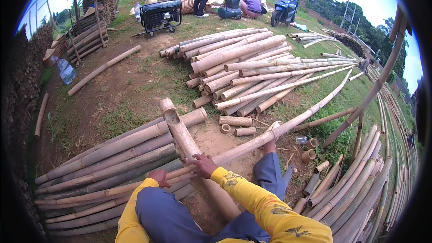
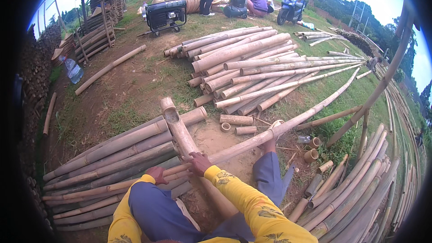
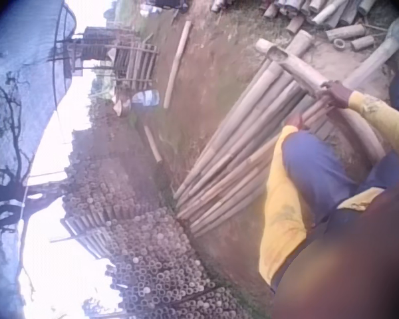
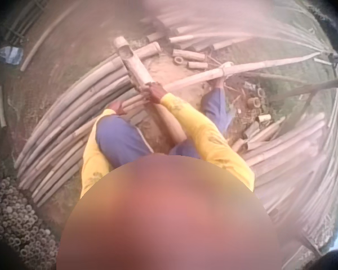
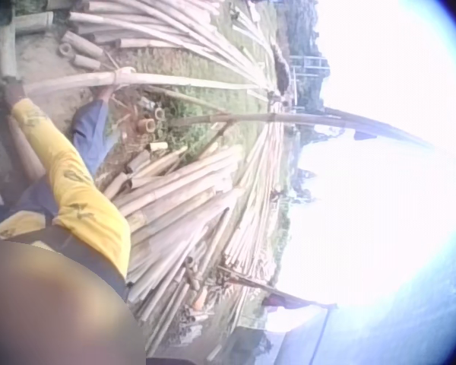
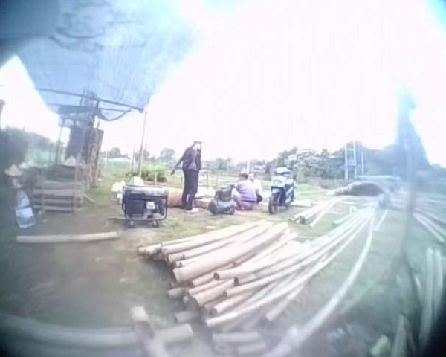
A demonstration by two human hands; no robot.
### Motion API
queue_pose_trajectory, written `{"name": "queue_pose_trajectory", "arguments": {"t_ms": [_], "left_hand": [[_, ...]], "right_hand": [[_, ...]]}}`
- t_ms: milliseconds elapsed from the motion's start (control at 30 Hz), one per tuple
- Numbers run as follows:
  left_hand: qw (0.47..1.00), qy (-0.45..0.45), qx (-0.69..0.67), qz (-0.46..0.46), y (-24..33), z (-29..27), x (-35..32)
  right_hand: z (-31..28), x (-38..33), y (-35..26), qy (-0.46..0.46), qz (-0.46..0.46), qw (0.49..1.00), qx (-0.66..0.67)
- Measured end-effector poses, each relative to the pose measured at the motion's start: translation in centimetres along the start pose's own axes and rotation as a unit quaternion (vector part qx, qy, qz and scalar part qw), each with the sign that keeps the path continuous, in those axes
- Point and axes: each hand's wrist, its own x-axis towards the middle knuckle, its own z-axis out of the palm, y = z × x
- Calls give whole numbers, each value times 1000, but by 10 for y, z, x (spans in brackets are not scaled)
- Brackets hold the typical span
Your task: The person sits on the ground and uses a hand saw to cut bamboo poles into shorter sections. They repeatedly position a bamboo pole, saw through it, and place the cut piece aside.
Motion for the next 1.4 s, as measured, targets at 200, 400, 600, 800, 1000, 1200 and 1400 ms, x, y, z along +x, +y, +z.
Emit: {"name": "queue_pose_trajectory", "arguments": {"t_ms": [200, 400, 600, 800, 1000, 1200, 1400], "left_hand": [[1000, 16, 3, -18, -9, 4, -8], [999, 40, -4, 6, -16, 12, 1], [999, 46, -3, -3, -12, 13, 3], [997, 79, -20, -10, -23, 20, 5], [998, 65, -11, 8, -20, 17, 1], [999, 47, 3, -4, -10, 10, 0], [999, 36, -17, 2, -4, 7, 0]], "right_hand": [[-51, -134, 37, 132, 154, 979, 6], [-47, -294, 59, 61, 413, 905, -79], [-38, -282, 48, 58, 462, 880, -96], [-27, -277, 38, 45, 411, 900, -139], [-28, -317, -2, 135, 369, 919, -27], [-19, -358, -21, 268, 375, 886, 55], [26, -398, 8, 413, 526, 698, 256]]}}
